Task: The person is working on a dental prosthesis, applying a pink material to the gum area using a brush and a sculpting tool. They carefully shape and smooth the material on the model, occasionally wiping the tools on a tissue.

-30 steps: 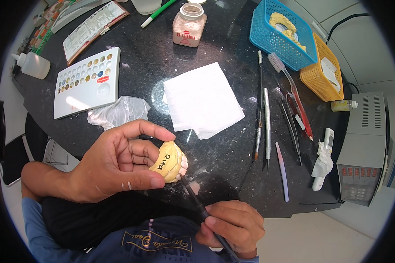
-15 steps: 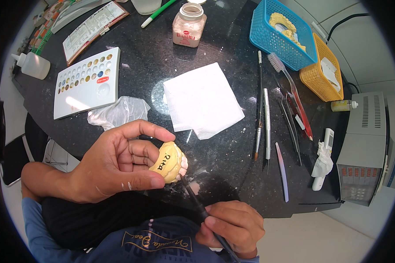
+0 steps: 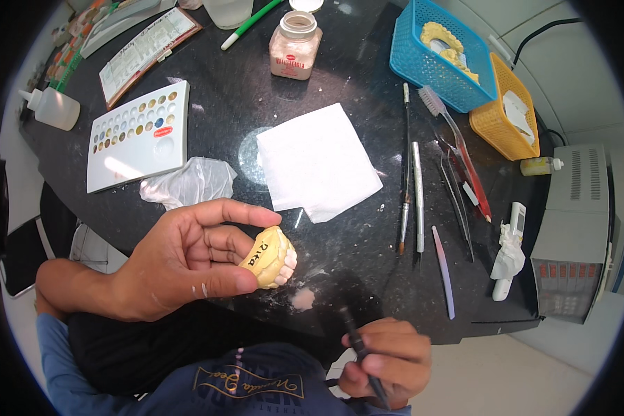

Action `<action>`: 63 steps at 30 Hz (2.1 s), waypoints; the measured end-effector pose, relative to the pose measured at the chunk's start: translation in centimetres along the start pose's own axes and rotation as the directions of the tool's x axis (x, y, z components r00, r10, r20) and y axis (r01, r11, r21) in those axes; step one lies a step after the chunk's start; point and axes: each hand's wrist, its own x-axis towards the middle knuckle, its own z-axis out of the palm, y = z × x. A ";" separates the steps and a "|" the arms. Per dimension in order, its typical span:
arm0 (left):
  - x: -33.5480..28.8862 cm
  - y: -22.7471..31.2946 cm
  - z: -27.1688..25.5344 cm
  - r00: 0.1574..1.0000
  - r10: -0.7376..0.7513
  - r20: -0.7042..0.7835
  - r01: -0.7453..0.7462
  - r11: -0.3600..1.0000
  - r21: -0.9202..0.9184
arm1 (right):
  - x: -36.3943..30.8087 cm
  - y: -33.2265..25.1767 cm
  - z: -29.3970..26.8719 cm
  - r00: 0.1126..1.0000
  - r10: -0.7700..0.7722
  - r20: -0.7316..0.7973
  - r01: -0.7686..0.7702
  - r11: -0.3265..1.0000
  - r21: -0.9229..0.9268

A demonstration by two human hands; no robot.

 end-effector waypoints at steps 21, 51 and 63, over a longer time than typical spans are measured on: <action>0.0 -1.1 -1.8 0.957 0.183 0.226 -0.180 0.983 -0.031 | 26.7 1.2 12.1 0.920 -0.244 0.306 0.308 0.934 -0.182; 0.0 -1.3 -3.2 0.907 0.097 0.409 -0.147 0.985 0.092 | 13.5 3.5 5.9 0.782 0.105 0.614 0.037 0.976 -0.213; 0.0 -1.2 -2.8 0.931 0.045 0.362 -0.097 0.987 0.125 | 11.8 3.5 5.3 0.814 0.462 0.353 -0.422 0.887 -0.186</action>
